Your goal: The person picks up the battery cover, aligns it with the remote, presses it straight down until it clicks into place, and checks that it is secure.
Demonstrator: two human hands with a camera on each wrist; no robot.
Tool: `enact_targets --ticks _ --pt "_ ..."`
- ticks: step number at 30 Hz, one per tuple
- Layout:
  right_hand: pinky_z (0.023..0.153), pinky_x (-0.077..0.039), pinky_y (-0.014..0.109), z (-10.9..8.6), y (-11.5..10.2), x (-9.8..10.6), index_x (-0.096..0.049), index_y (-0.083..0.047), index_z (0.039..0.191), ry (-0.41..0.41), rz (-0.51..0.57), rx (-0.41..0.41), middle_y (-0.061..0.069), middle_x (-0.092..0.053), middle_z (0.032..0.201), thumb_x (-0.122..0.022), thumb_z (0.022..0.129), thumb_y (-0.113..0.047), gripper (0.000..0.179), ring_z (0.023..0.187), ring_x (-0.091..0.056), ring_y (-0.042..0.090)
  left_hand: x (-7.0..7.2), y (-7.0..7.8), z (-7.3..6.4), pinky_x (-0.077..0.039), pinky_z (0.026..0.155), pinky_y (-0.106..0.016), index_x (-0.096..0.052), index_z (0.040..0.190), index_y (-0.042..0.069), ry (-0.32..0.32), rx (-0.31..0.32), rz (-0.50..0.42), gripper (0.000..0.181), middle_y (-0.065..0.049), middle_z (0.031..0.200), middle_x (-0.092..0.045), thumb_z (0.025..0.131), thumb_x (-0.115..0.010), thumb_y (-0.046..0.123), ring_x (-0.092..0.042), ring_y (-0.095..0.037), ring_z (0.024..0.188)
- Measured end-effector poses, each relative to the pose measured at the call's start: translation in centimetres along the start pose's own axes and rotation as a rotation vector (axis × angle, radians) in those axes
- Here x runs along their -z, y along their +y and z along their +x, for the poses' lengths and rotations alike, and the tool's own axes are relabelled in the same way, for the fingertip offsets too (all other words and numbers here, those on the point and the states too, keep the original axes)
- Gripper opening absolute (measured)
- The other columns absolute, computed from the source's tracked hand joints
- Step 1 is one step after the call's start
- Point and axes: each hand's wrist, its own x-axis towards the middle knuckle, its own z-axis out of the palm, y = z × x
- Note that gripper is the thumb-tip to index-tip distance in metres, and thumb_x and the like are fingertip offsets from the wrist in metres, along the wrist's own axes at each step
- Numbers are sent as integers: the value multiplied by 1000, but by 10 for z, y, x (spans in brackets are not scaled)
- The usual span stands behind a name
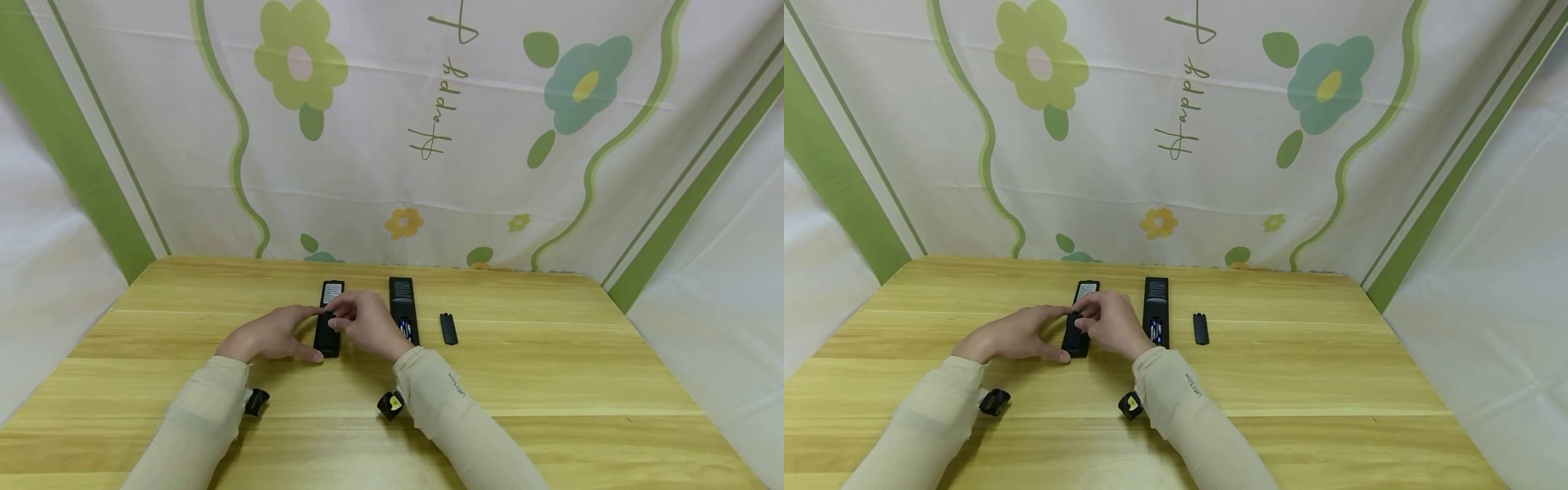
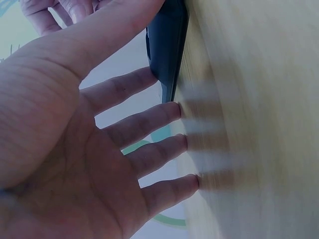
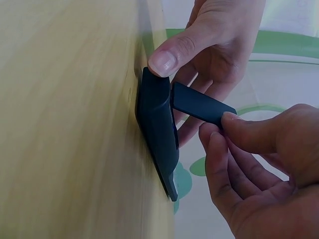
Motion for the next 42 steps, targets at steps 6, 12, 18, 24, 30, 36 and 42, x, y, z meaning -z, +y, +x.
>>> enact_targets --ticks 6,12,18,24,30,36,42 --pt "65 -55 24 0 1 0 -77 -8 106 -13 -2 -1 -2 -69 86 -76 91 -3 16 75 -65 8 0 0 1 -31 112 -66 -43 152 0 3 -7 8 91 -26 154 -40 82 -86 38 -34 -48 143" --pt "65 -55 23 1 2 0 -77 -8 106 -20 -5 4 -1 -69 86 -76 91 -3 16 74 -65 8 0 -1 2 -31 112 -66 -43 152 0 2 -6 13 91 -27 154 -41 82 -86 38 -35 -48 142" --pt "64 -55 23 1 2 -1 -77 -9 108 -31 -6 -8 -4 -68 85 -76 92 -4 17 74 -65 7 0 -1 2 -31 111 -66 -43 152 -2 1 -5 18 91 -27 154 -40 82 -86 38 -35 -48 142" --pt "63 -55 22 1 2 -1 -77 -10 108 -30 -13 -24 -6 -68 86 -75 92 -5 17 75 -64 6 -1 0 1 -32 111 -66 -42 152 -1 -1 4 8 92 -27 154 -40 82 -86 38 -35 -48 142" --pt "63 -54 23 0 2 -1 -77 -9 109 -32 -13 -24 -4 -68 86 -75 92 -5 17 75 -64 7 0 0 1 -32 111 -66 -42 152 -1 -1 5 10 91 -27 154 -40 82 -86 38 -35 -48 142" --pt "63 -54 22 0 3 -2 -77 -9 109 -31 -28 -15 -5 -68 85 -75 92 -6 17 74 -64 6 0 0 1 -32 111 -66 -43 152 -1 -3 8 11 91 -27 154 -41 82 -86 38 -35 -48 142" --pt "63 -54 22 1 3 -3 -78 -9 108 -24 -38 -12 -4 -68 85 -76 92 -7 16 73 -64 6 0 0 2 -32 111 -65 -42 152 -2 -6 8 16 92 -28 154 -41 82 -86 38 -36 -48 142"
